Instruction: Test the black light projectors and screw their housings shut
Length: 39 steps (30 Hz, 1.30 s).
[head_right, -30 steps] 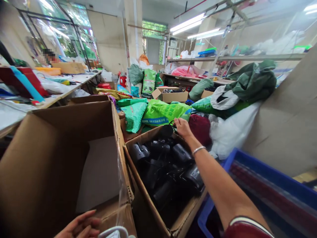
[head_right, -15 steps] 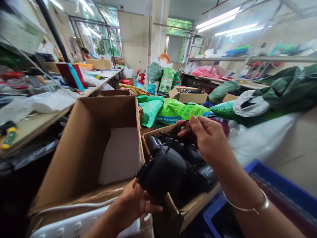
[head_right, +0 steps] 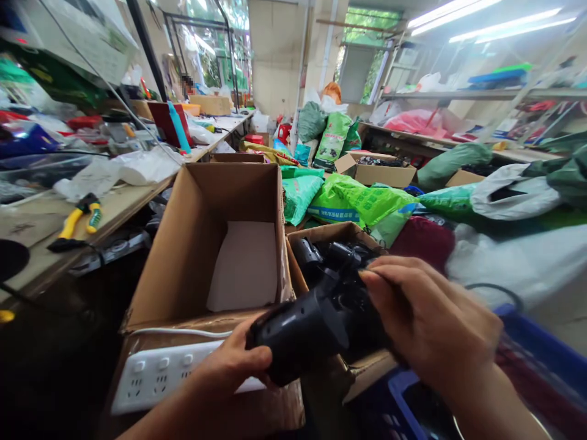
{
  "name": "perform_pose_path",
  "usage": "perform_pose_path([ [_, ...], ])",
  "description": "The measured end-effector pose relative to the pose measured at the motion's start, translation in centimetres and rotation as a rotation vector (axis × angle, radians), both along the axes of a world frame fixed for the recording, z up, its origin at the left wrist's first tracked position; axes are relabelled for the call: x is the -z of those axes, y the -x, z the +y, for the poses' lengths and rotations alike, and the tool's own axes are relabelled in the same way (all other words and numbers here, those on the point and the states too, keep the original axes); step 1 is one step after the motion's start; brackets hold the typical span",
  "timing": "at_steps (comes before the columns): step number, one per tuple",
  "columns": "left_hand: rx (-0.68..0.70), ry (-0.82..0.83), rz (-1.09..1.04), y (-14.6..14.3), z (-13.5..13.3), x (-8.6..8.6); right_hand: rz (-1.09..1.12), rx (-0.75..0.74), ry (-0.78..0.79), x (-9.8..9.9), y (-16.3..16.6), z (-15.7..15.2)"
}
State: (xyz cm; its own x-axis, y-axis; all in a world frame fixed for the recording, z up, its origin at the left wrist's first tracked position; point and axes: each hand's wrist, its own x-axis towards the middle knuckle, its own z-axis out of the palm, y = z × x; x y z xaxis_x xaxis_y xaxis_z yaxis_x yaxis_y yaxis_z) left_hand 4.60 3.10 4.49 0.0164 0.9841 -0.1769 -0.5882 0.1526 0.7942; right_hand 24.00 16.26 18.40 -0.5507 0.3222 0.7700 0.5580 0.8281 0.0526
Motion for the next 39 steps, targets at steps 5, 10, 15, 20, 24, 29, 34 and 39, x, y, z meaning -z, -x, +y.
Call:
perform_pose_path([
  [5, -0.097, 0.040, 0.242, -0.1, -0.1, -0.1, -0.105, -0.259, 1.071, 4.1, -0.3, 2.2],
  [10, -0.134, 0.132, 0.344, 0.5, -1.5, 1.9, 0.059, -0.369, 1.822, 11.9, -0.2, 4.6],
  [15, -0.167, 0.034, 0.263, 1.9, -2.9, 1.4, 0.439, -0.472, 2.057, 15.5, -0.5, 3.6],
  [20, -0.163, 0.044, 0.358, 1.3, -2.4, -0.1, 0.385, -0.571, 1.880, 14.3, 1.7, -0.7],
  [24, -0.166, 0.027, 0.507, 0.4, -2.6, -0.5, 0.368, -0.326, 1.524, 13.4, 3.3, -2.5],
  [29, -0.259, 0.099, 0.634, -0.1, -3.1, -0.7, 0.183, -0.232, 1.036, 14.1, 4.9, -3.7],
  [34, -0.300, 0.154, 0.453, 2.1, -3.1, -0.8, 0.193, -0.378, 1.329, 11.8, 4.1, -1.3],
  [39, -0.388, 0.202, 0.459, 5.1, -4.0, -1.8, 0.420, -0.132, 1.211, 9.7, -0.9, 3.8],
])
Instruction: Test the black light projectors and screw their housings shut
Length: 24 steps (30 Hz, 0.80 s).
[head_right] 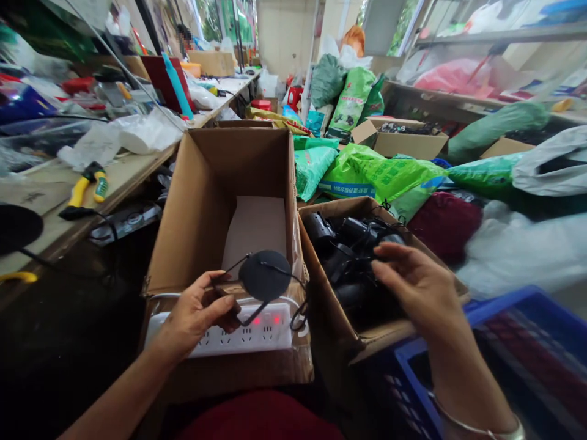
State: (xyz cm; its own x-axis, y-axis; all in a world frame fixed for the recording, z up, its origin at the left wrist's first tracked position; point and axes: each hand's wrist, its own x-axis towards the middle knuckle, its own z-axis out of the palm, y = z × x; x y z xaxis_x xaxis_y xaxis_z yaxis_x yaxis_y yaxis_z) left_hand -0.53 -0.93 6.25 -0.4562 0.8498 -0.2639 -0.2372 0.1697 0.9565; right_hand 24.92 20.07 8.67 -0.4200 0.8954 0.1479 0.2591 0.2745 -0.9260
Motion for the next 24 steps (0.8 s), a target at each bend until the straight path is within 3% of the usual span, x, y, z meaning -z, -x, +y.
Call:
perform_pose_path([
  [1, -0.017, -0.008, -0.012, 0.2, -0.1, -0.1, -0.154, -0.045, 0.027, 0.7, -0.6, 0.2],
  [4, -0.039, -0.039, -0.060, 0.3, -0.1, -0.2, -0.455, -0.405, 0.252, 5.0, -0.3, -1.5],
  [8, -0.022, -0.087, -0.137, -0.1, 0.0, -0.5, -0.418, -0.427, 0.153, 11.9, 2.7, -5.1],
  [11, -0.018, -0.135, -0.149, 0.2, -0.4, -1.3, -0.390, -0.464, 0.108, 14.4, 3.8, -5.7],
  [17, -0.130, -0.202, -0.068, 1.3, -1.4, -3.1, -0.392, -0.465, -0.014, 13.6, 2.9, -4.6],
  [24, -0.295, -0.261, -0.041, 2.7, -1.7, -4.3, -0.273, -0.331, -0.178, 8.6, 3.2, -4.3],
])
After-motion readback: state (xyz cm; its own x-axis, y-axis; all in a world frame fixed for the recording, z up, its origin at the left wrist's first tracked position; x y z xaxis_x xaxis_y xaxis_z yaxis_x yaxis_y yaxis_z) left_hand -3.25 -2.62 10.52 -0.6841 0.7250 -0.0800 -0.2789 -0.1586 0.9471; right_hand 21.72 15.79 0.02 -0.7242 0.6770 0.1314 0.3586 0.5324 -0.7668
